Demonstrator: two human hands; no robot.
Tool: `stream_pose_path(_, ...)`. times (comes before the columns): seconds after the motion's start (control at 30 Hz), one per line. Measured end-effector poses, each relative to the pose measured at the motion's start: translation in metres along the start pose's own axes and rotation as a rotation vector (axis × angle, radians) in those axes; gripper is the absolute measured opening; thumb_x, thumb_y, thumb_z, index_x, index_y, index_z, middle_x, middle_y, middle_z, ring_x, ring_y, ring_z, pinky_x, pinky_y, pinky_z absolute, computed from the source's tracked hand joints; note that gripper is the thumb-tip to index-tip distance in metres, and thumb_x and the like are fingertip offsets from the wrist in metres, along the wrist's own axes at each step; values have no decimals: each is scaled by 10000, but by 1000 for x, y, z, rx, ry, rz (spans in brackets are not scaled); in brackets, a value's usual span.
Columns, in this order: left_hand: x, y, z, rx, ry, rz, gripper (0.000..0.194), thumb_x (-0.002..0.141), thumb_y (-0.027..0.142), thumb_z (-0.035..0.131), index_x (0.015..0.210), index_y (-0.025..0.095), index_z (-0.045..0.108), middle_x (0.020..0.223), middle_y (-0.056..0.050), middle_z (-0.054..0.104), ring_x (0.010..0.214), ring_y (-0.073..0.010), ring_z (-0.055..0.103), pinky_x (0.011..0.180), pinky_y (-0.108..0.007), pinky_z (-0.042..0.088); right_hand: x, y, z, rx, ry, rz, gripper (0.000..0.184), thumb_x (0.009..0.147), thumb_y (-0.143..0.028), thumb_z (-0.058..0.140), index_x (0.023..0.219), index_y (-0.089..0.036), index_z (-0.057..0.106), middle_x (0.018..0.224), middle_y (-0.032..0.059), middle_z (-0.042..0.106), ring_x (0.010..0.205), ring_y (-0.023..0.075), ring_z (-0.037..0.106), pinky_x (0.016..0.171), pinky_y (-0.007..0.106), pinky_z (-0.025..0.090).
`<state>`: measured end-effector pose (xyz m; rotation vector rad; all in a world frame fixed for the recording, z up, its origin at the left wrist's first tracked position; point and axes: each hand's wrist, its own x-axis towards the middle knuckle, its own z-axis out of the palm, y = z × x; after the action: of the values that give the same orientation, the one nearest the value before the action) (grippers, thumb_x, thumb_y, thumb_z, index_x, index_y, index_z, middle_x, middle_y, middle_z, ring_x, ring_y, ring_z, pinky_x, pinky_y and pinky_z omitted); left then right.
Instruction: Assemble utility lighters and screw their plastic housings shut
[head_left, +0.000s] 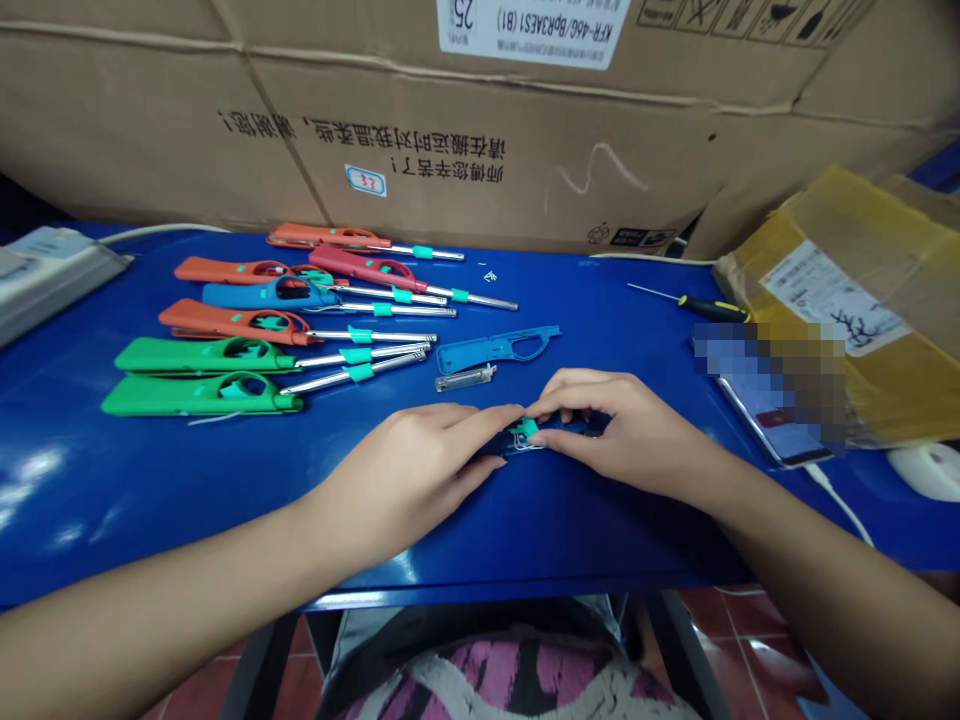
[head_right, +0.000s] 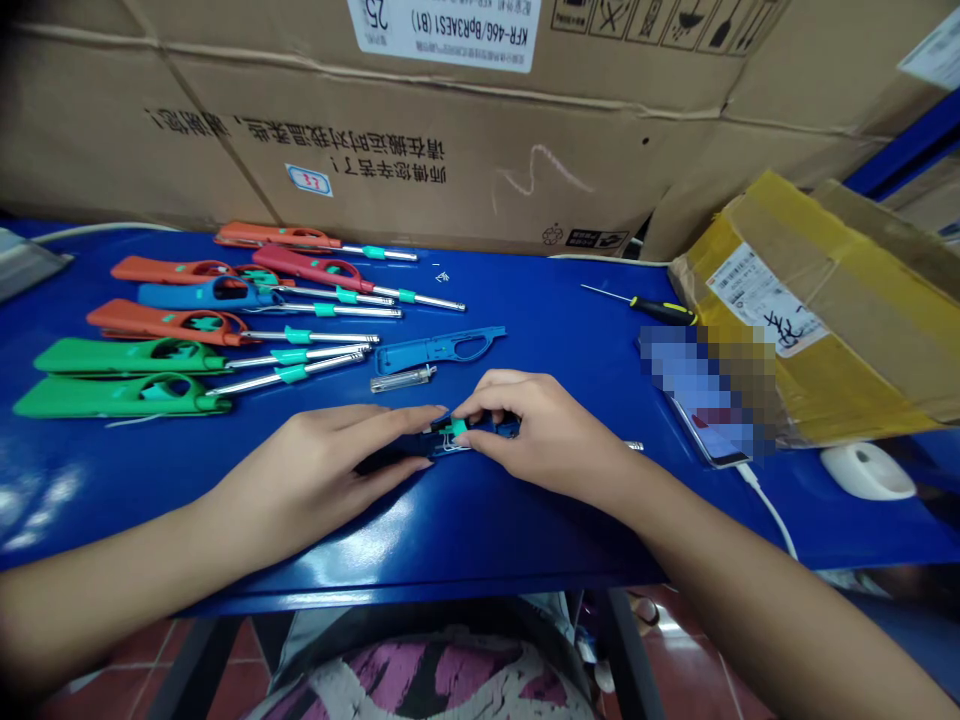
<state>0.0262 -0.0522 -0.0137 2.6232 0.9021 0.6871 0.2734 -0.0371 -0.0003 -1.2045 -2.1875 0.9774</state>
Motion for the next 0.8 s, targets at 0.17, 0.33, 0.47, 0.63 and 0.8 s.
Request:
stream_pose_path(0.17, -1, 1, 0, 49, -24, 19, 417, 973, 179, 611, 1387, 185, 555, 1040, -65, 758, 863, -233, 754, 721, -353, 629, -1, -1, 0, -21, -11, -26, 121, 893, -186, 693, 995, -191, 759, 943, 23, 704, 835, 135, 640, 760, 279, 502)
stream_pose_path(0.33, -1, 2, 1, 48, -25, 5, 436, 965, 159, 609, 1396, 194, 548, 1098, -75, 739, 940, -242, 747, 777, -383, 644, -1, -1, 2, -86, -5, -55, 89, 904, -222, 697, 985, -199, 725, 933, 8, 698, 803, 121, 604, 743, 252, 489)
stream_pose_path(0.47, 0, 1, 2, 28, -12, 6, 445, 965, 166, 617, 1403, 197, 546, 1109, -71, 741, 948, -237, 748, 792, -384, 649, 0, 0, 6, -124, 22, -92, 70, 893, -213, 721, 959, -190, 717, 887, 4, 684, 775, 116, 591, 711, 239, 471)
stream_pose_path(0.63, -1, 0, 3, 63, -7, 53, 442, 991, 162, 571, 1431, 156, 533, 1068, -78, 762, 885, -239, 761, 736, -380, 654, 0, 1, 8, -149, 55, -85, 137, 873, -184, 742, 1007, -181, 711, 874, 0, 697, 756, 113, 596, 703, 238, 472)
stream_pose_path(0.8, -2, 5, 0, 221, -20, 158, 437, 998, 119, 519, 1432, 68, 518, 1135, -136, 765, 1005, -276, 760, 821, -403, 661, 1, 2, 10, -152, 60, -119, 70, 883, -178, 735, 952, -175, 720, 845, 1, 691, 767, 113, 611, 713, 236, 480)
